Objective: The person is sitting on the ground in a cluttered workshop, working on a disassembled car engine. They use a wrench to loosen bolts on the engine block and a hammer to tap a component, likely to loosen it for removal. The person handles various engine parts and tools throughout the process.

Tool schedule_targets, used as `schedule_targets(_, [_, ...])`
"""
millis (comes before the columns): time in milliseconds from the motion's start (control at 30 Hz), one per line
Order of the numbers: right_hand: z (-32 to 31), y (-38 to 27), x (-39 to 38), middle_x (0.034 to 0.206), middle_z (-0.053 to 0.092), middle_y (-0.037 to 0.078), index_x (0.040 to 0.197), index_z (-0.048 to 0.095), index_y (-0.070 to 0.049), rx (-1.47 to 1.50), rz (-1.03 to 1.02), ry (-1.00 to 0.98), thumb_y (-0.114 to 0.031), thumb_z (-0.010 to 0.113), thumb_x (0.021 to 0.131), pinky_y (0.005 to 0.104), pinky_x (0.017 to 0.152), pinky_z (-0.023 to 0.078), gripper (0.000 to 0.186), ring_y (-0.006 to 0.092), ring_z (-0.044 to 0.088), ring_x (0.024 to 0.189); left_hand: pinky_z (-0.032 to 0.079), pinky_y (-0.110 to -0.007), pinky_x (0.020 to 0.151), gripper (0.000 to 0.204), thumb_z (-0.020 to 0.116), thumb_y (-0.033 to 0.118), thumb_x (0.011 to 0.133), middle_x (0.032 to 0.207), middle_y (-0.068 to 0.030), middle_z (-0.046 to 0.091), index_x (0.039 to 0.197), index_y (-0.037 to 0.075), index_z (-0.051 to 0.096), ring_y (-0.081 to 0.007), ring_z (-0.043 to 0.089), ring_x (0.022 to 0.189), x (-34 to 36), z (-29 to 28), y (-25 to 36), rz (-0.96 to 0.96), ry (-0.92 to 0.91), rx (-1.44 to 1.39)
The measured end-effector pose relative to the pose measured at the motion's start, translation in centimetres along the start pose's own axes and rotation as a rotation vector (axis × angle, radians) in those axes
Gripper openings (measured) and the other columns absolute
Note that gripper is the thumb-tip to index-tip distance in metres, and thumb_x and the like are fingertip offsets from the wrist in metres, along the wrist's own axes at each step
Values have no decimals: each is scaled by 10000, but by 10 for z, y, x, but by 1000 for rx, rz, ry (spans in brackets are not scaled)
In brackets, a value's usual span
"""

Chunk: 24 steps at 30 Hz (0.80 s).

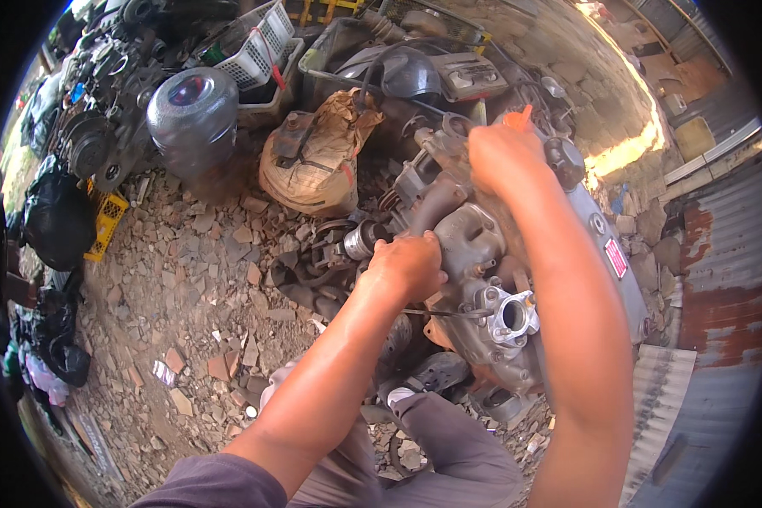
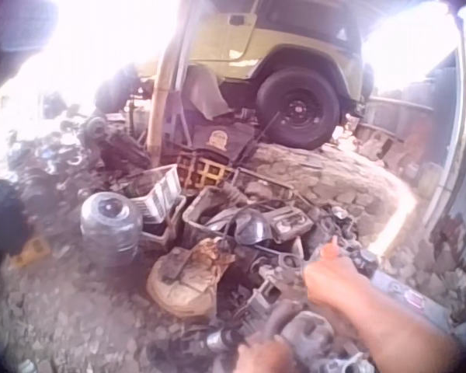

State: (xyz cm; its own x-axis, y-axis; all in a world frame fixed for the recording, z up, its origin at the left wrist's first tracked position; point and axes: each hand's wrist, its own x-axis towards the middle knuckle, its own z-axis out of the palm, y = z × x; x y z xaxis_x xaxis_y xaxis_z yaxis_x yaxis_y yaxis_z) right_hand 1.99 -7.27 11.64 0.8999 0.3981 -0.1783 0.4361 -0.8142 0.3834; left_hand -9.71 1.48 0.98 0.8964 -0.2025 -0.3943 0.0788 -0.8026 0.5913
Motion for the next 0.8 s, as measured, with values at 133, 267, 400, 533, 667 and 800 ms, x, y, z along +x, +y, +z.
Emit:
schedule_targets(133, [4,-1,4,932,684,258,865,698,30,63,18,-34,-71,586,760,476,789,536,184,394,674,904,355,-532,1063,595,663,306,883,1284,-241,587,1320,-54,479,-376,455,1321,0,1,-3,-3,3,-24])
schedule_targets(267, [28,22,-26,949,684,255,934,697,10,255,76,23,-134,626,816,467,817,527,199,400,670,915,357,-530,1063,586,662,312,886,1281,-241,588,1311,-49,483,-372,466,1312,2,3,-3,-7,5,-10])
schedule_targets(400, [52,32,-50,971,688,242,1034,687,-29,535,164,3,-219,657,869,463,857,509,253,392,667,937,351,-516,1051,543,606,124,853,1241,-166,646,1358,-36,483,-329,600,1182,1,5,-1,-29,41,-7])
schedule_targets(533, [66,16,-55,1058,696,175,1064,694,-82,316,197,-172,-213,657,861,455,898,505,245,357,642,1041,348,-511,1055,593,618,106,841,1253,-161,641,1392,-36,452,-322,588,1201,-2,1,2,-38,20,0])
schedule_targets(667, [67,12,-51,1069,698,157,1082,690,-95,228,155,-234,-214,670,839,451,898,507,271,344,644,1043,348,-510,1056,643,638,87,822,1265,-159,636,1415,-42,424,-323,592,1195,-1,5,3,-34,59,16])
schedule_targets(800, [61,21,-57,1051,691,187,1084,670,-62,235,77,-343,-207,665,836,455,889,504,288,357,642,1036,345,-515,1057,626,645,76,813,1263,-153,640,1396,-41,451,-324,602,1182,0,-1,2,-42,12,3])
